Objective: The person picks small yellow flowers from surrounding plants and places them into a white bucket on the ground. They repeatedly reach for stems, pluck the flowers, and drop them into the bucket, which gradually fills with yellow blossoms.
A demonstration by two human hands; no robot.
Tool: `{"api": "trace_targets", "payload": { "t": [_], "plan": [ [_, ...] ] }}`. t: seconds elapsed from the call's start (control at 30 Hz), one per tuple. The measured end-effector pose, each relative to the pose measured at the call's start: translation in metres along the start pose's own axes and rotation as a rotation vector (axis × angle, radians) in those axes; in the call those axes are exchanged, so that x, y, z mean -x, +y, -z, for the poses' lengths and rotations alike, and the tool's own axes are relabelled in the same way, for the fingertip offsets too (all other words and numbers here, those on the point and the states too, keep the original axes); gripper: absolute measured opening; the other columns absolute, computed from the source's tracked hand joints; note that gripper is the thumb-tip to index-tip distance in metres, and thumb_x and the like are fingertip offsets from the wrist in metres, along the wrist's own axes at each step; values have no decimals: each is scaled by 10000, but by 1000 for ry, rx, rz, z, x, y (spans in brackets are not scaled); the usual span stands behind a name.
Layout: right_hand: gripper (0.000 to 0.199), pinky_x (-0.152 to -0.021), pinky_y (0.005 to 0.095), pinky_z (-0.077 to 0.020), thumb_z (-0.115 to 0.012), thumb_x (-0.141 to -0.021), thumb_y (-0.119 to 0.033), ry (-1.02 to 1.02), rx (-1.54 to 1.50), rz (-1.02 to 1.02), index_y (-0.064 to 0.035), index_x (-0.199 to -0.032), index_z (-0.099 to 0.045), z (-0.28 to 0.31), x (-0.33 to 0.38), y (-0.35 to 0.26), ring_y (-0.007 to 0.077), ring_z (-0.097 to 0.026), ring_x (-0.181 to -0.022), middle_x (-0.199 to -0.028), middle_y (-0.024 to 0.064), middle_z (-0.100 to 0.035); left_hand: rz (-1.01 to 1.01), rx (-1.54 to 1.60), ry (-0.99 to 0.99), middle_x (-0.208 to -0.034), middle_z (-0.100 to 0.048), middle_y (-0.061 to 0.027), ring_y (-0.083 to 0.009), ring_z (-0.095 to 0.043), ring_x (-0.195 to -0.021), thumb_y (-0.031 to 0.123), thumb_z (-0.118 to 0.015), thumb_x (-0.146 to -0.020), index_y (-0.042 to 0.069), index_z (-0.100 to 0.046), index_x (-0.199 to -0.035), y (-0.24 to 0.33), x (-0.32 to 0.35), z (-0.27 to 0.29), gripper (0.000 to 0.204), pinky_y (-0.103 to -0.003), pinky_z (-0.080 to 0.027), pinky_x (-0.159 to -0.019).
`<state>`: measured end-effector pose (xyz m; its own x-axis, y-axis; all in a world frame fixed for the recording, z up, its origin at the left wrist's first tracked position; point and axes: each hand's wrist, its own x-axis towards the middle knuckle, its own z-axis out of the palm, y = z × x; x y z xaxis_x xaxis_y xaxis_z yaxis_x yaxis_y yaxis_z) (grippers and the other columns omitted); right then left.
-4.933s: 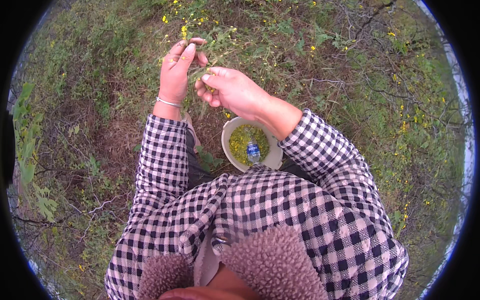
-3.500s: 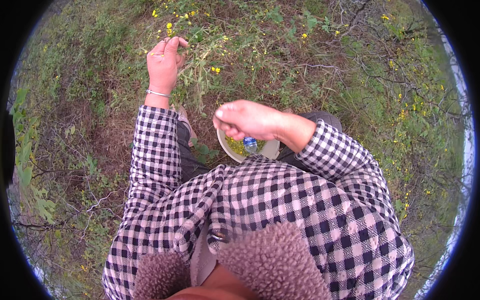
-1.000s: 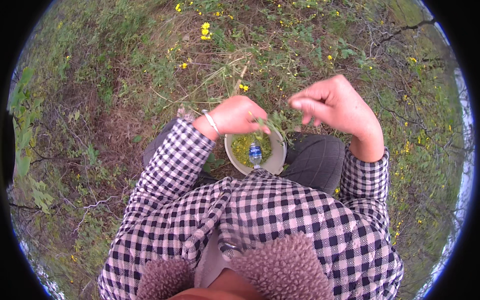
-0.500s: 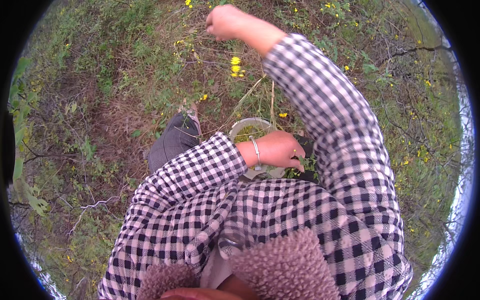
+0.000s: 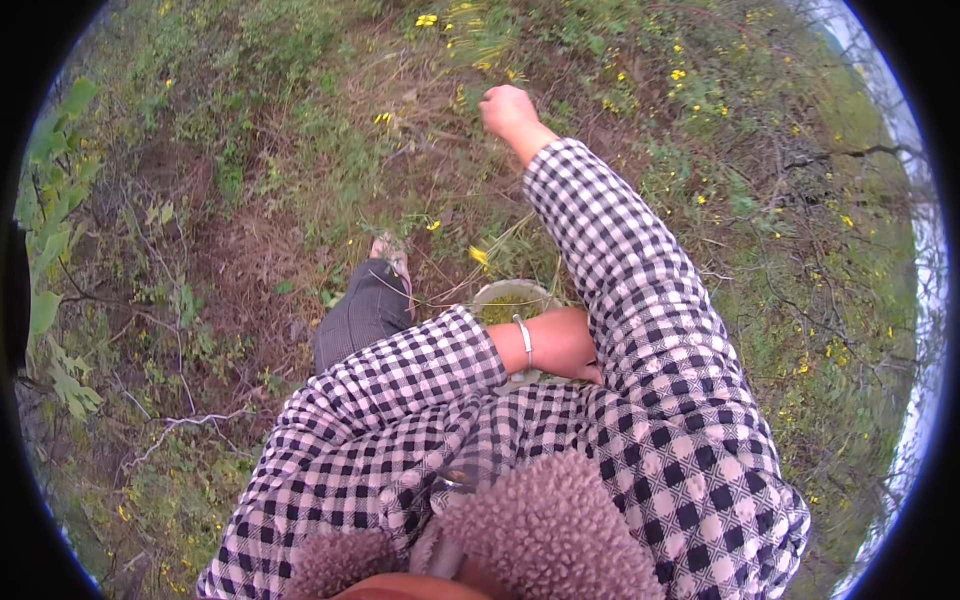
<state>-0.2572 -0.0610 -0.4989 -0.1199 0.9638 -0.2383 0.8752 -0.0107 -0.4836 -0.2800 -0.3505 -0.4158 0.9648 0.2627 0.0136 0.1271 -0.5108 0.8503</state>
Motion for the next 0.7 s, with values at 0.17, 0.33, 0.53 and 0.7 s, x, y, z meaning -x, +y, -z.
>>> {"api": "trace_targets", "payload": {
  "t": [0.17,0.33,0.53,0.7],
  "plan": [
    [203,-753,334,-537,-588,-901,-217,95,-230,9,-35,-883,-675,87,37,42,217,-690,-778,-835,96,-702,-38,-82,14,-670,-622,-124,-347,-620,-661,309,-659,-773,88,-638,-730,33,-17,63,226,-470,-489,-617],
    [169,-680,368,-495,-583,-894,-208,106,-337,130,-50,-869,-637,115,75,80,299,-626,-714,-784,156,-631,-66,-177,-7,-856,-669,-100,-270,-636,-890,232,-711,-718,31,-673,-950,58,-44,102,309,-418,-486,-840],
    [218,-682,296,-488,-575,-932,-197,40,-195,195,-91,-1098,-668,130,90,74,123,-562,-672,-780,122,-638,-67,554,463,-1085,-659,-143,-249,-648,-938,144,-549,-889,-30,-630,-1097,31,24,211,283,-382,-493,-916],
    [148,-642,368,-488,-570,-899,-168,151,-212,308,-41,-949,-628,120,98,63,285,-568,-628,-745,186,-608,402,1335,1427,-1022,-635,-73,-126,-583,-801,195,-567,-955,12,-605,-1064,-38,16,194,216,-295,-509,-738]
  ]
}}
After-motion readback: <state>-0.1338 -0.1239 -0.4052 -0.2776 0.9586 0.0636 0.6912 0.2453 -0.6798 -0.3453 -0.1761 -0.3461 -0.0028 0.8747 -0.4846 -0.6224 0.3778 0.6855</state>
